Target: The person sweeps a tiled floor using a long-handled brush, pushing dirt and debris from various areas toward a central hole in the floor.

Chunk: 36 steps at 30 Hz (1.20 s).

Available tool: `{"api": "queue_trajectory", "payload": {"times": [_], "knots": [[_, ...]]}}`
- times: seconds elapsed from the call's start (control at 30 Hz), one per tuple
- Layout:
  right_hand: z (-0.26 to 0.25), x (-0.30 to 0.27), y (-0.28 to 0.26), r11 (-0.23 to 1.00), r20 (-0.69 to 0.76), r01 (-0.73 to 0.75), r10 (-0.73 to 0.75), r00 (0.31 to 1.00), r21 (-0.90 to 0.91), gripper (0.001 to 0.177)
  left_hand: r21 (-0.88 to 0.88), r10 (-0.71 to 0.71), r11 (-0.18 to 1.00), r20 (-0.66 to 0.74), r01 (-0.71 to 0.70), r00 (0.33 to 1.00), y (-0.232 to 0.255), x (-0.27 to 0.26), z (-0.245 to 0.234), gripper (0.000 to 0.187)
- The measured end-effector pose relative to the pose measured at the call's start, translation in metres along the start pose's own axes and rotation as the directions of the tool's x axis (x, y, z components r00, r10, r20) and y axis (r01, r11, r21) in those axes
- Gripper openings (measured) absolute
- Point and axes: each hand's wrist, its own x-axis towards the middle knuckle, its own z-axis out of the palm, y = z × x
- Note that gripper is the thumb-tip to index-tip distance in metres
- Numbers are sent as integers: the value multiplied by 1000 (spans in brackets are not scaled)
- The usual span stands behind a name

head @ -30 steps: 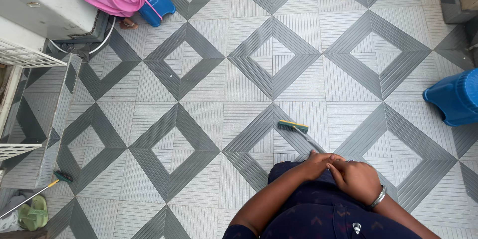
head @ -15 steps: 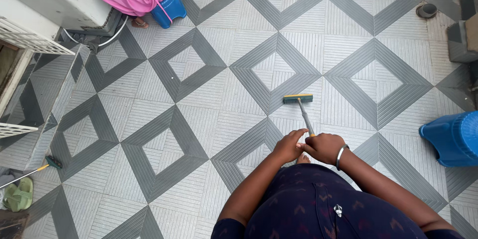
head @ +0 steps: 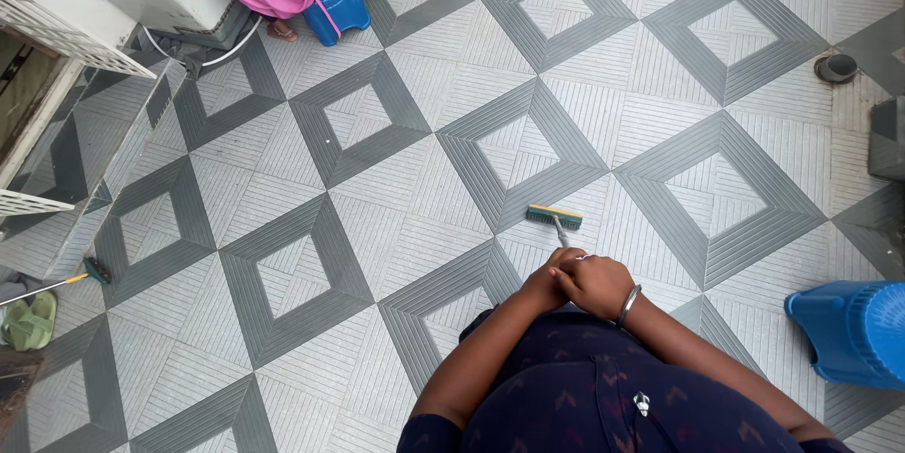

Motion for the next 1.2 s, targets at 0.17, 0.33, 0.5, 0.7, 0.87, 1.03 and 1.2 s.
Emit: {"api": "queue_trajectory", "payload": {"times": [0.17, 0.33, 0.5, 0.7, 0.87, 1.03, 1.2], "knots": [[36, 28, 37, 999, 129, 35, -34, 991, -10, 46, -125, -193, 968, 189, 218, 963, -28, 10, 14, 53], [15, 34, 48, 1000, 108, -3, 2, 994, 17, 42, -138, -237, 957, 144, 257, 961, 10, 31, -19, 49], [-52, 30, 39, 993, 118, -85, 93, 989, -76, 35, -160, -52, 985, 84, 65, 995, 31, 73, -47, 23], [-82, 76, 41, 983, 71, -167, 172, 982, -79, 32, -221, -28, 973, 183, 69, 983, -19, 129, -53, 18], [-76, 152, 74, 973, 119, -230, 232, 965, -32, 31, -326, 33, 945, 163, 22, 986, -80, 186, -52, 33], [-75, 220, 96, 973, 225, -218, 195, 955, 82, 49, -75, -197, 970, 325, 233, 925, -119, 221, -93, 69], [-134, 238, 93, 952, 250, -285, 250, 935, 112, 50, -38, -174, 979, 374, 202, 911, -88, 239, -165, 89]]}}
